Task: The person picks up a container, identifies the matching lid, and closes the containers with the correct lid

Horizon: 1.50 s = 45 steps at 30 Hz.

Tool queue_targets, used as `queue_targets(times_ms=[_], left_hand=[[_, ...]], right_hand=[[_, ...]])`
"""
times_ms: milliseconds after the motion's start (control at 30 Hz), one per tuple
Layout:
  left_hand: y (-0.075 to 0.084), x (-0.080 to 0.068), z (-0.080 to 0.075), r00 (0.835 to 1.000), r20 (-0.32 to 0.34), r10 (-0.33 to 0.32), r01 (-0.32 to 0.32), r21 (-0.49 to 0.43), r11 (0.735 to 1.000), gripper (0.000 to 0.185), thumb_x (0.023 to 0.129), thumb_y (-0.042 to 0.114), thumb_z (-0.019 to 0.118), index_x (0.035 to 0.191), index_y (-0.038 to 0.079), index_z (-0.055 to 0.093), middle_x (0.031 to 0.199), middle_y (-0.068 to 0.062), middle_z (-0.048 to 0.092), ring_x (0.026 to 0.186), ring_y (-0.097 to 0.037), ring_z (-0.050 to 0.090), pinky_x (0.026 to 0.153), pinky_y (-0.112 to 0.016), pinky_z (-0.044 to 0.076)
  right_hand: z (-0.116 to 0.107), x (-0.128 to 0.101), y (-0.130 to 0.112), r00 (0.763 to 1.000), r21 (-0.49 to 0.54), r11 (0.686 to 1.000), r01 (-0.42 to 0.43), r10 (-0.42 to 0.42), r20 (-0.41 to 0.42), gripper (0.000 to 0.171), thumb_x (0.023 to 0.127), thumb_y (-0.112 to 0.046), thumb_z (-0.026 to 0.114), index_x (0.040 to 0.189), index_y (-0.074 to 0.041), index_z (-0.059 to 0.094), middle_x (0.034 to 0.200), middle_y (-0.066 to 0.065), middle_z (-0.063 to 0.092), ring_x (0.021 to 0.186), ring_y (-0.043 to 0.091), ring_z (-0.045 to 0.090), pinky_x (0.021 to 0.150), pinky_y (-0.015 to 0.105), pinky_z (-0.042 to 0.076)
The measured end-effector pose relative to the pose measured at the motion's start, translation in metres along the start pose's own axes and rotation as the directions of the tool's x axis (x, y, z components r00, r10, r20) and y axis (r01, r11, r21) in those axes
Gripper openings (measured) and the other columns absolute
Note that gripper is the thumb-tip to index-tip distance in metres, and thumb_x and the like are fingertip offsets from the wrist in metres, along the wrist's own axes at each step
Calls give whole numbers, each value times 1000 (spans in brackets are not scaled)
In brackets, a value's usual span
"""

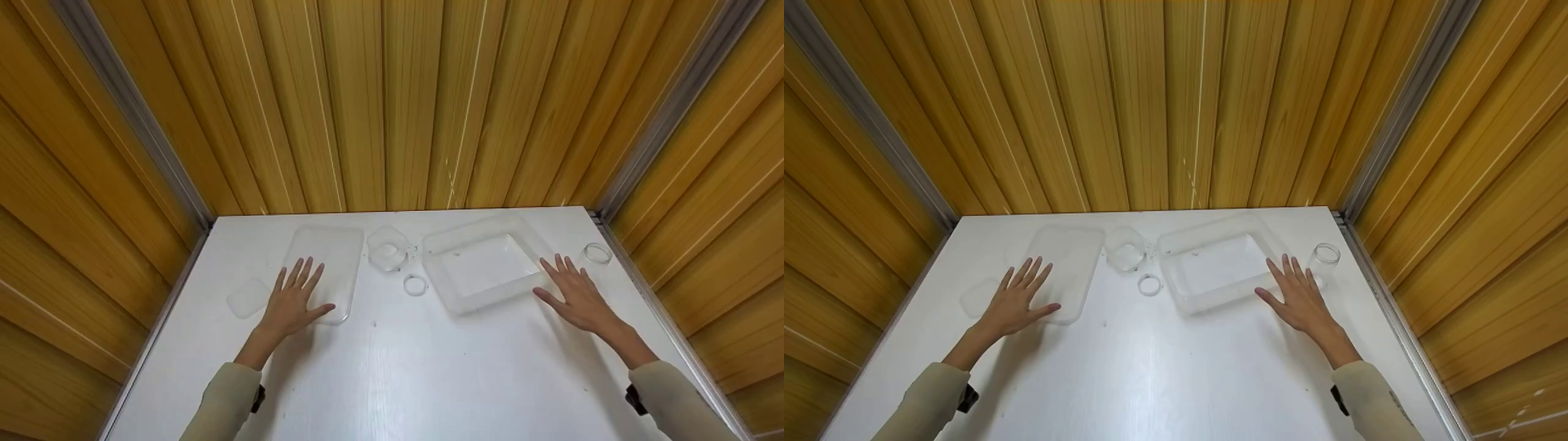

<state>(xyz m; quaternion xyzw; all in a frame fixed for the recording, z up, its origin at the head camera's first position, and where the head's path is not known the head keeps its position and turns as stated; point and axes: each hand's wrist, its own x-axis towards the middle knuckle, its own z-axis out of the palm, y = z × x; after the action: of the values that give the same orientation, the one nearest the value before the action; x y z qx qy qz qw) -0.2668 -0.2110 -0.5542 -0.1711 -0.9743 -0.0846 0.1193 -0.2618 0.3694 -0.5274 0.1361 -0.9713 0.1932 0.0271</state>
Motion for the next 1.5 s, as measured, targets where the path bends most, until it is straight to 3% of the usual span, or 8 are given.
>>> queue_targets(times_ms=[300,500,700,867,1000,1167,1367,1500], left_hand=[[2,-3,5,1000,-14,-6,5,-22,1000,88,83,61,63,151,15,33,159,-13,26,148,-34,22,119,-58,14],[5,-2,7,1000,-3,-9,9,-15,1000,88,83,60,63,152,16,31,159,-13,25,148,-34,22,119,-58,15],[6,-2,6,1000,7,8,-8,-18,1000,87,83,56,65,151,14,32,159,-16,26,147,-36,23,118,-59,17],[5,-1,6,1000,-6,30,-30,-38,999,85,85,55,64,151,12,32,157,-18,28,146,-38,24,117,-60,18],[5,-1,7,1000,-1,17,-17,-40,999,86,84,56,64,151,12,32,158,-18,28,147,-37,23,117,-60,17],[6,-1,9,1000,12,5,-4,-42,999,86,85,58,62,151,13,32,158,-16,28,148,-35,22,118,-59,16],[9,-4,13,1000,25,5,-4,-44,999,85,85,58,61,151,13,32,158,-14,28,148,-35,23,118,-59,16],[12,-8,16,1000,23,11,-10,-53,999,84,85,56,64,150,13,34,157,-15,30,147,-36,24,118,-59,17]], right_hand=[[-2,-7,17,999,27,999,-28,28,-22,71,99,-46,47,153,-6,24,155,34,11,144,52,9,112,70,5],[-9,-14,25,989,59,998,-6,14,-149,65,99,-38,52,149,-2,32,152,37,22,140,55,20,110,71,14],[-21,-15,38,917,97,995,2,37,-398,52,94,-19,61,141,-2,46,144,33,41,131,53,36,103,69,29],[-28,-14,54,848,197,976,-95,183,-498,55,90,-12,64,140,2,44,137,32,48,124,53,45,97,66,35],[-27,-11,67,822,323,923,-209,345,-453,65,90,-17,66,143,5,37,137,34,46,124,51,46,100,63,37],[-20,-8,79,820,459,815,-352,505,-268,78,92,-30,63,148,6,23,143,36,37,128,50,43,102,58,39],[-6,-3,90,813,520,733,-439,570,-117,89,91,-35,64,150,6,12,147,37,29,134,50,36,108,56,35],[3,-1,96,791,553,670,-496,611,-31,95,91,-41,63,152,5,6,150,36,24,137,49,31,111,56,32]])
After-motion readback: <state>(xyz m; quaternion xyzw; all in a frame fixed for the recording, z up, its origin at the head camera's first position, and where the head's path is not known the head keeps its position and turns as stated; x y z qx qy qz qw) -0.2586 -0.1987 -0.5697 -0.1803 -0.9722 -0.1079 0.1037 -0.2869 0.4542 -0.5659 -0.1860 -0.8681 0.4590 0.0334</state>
